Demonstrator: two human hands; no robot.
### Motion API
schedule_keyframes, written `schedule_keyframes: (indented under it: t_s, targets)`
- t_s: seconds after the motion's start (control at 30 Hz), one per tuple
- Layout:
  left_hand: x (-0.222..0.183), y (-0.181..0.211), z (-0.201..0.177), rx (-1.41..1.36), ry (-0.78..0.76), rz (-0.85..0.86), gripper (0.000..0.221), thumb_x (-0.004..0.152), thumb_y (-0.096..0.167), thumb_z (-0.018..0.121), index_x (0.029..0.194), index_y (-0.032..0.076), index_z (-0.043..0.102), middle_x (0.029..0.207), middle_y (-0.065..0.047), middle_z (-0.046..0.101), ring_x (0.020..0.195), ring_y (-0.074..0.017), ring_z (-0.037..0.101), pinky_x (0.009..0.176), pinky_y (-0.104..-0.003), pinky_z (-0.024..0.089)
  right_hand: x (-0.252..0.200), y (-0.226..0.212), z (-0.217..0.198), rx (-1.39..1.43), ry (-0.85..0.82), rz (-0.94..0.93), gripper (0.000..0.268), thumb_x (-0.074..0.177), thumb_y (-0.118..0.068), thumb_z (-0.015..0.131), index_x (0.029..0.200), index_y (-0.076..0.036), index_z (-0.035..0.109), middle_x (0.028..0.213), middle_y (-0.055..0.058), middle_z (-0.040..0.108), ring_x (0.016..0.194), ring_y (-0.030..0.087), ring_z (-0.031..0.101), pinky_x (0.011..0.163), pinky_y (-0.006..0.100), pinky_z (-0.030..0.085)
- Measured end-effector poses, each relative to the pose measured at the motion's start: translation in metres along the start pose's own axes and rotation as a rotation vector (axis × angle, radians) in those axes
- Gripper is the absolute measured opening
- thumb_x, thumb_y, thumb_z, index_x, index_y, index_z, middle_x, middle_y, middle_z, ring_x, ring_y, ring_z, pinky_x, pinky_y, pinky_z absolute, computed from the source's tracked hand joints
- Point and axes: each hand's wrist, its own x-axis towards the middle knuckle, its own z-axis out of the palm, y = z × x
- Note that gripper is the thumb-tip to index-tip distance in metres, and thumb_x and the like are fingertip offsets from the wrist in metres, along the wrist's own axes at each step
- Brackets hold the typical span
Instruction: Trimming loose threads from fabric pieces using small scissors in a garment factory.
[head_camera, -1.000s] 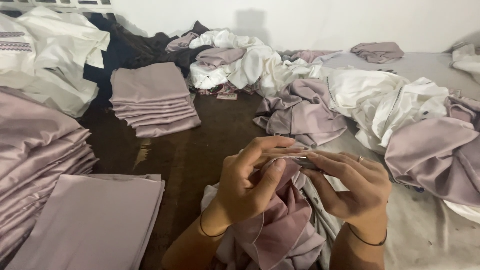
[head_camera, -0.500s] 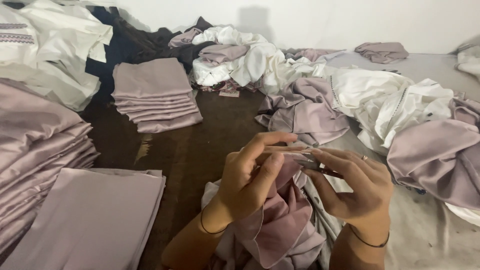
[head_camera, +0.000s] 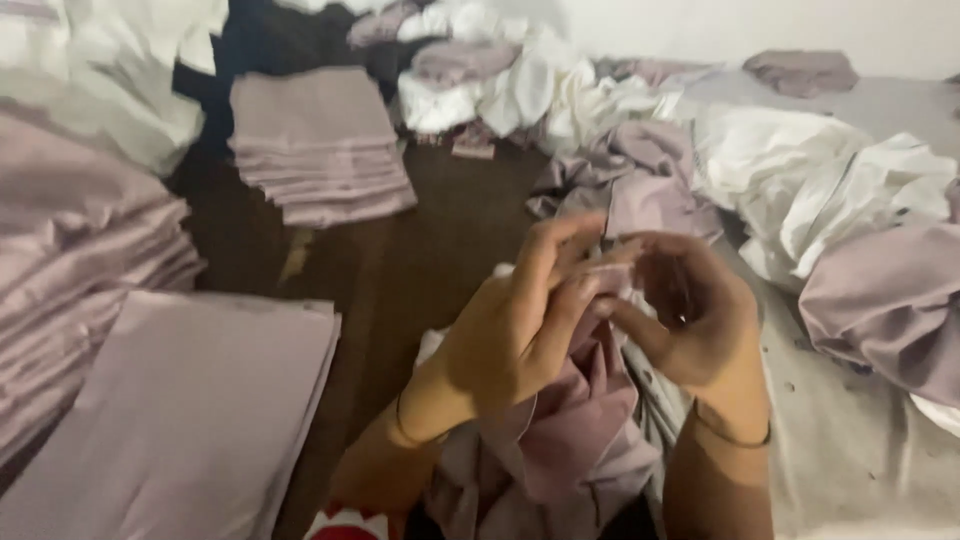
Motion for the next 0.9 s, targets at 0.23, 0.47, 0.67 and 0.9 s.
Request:
schedule_keyframes:
  t_s: [0.23, 0.47, 0.67, 0.9]
  targets:
    - [-0.001, -0.032, -0.010, 0.129, 0.019, 0.197, 0.042, 0.117, 0.013, 0.033, 0.156, 0.004, 0.022, 0.163, -0.020, 0.044, 0.147, -0.0286, 0.060, 0.136, -0.049, 0.037, 0.007, 0.015, 0.007, 0.467, -0.110, 0.040, 0.023, 0.089, -0.005, 0.074, 0.077, -0.007, 0.054, 0.069, -0.001, 0.045, 0.060, 0.008, 0.034, 0.054, 0.024, 0.025]
    - [0.008, -0.039, -0.037, 0.083, -0.055, 0.165, 0.028, 0.102, 0.023, 0.056, 0.107, 0.003, 0.075, 0.096, -0.011, 0.081, 0.065, -0.0152, 0.075, 0.124, -0.051, 0.027, 0.015, 0.040, 0.005, 0.585, -0.116, -0.157, 0.010, 0.088, -0.004, 0.073, 0.087, -0.012, 0.067, 0.082, 0.000, 0.061, 0.083, 0.014, 0.055, 0.074, 0.028, 0.045]
    - [0.017, -0.057, -0.026, -0.215, 0.029, 0.048, 0.022, 0.099, 0.021, 0.061, 0.103, 0.006, 0.077, 0.105, -0.016, 0.079, 0.114, -0.0348, 0.072, 0.116, -0.046, 0.042, 0.017, 0.051, 0.014, 0.669, -0.046, -0.184, 0.015, 0.074, 0.005, 0.078, 0.079, 0.007, 0.064, 0.070, 0.019, 0.063, 0.057, 0.016, 0.056, 0.052, 0.022, 0.038]
    - [0.025, -0.067, -0.023, -0.412, 0.000, -0.137, 0.017, 0.098, 0.023, 0.066, 0.099, 0.011, 0.078, 0.089, -0.001, 0.076, 0.100, -0.0097, 0.068, 0.097, -0.033, 0.056, 0.016, 0.056, 0.016, 0.708, 0.006, -0.104, 0.014, 0.078, 0.004, 0.074, 0.083, 0.010, 0.063, 0.068, 0.020, 0.062, 0.054, 0.016, 0.060, 0.049, 0.020, 0.042]
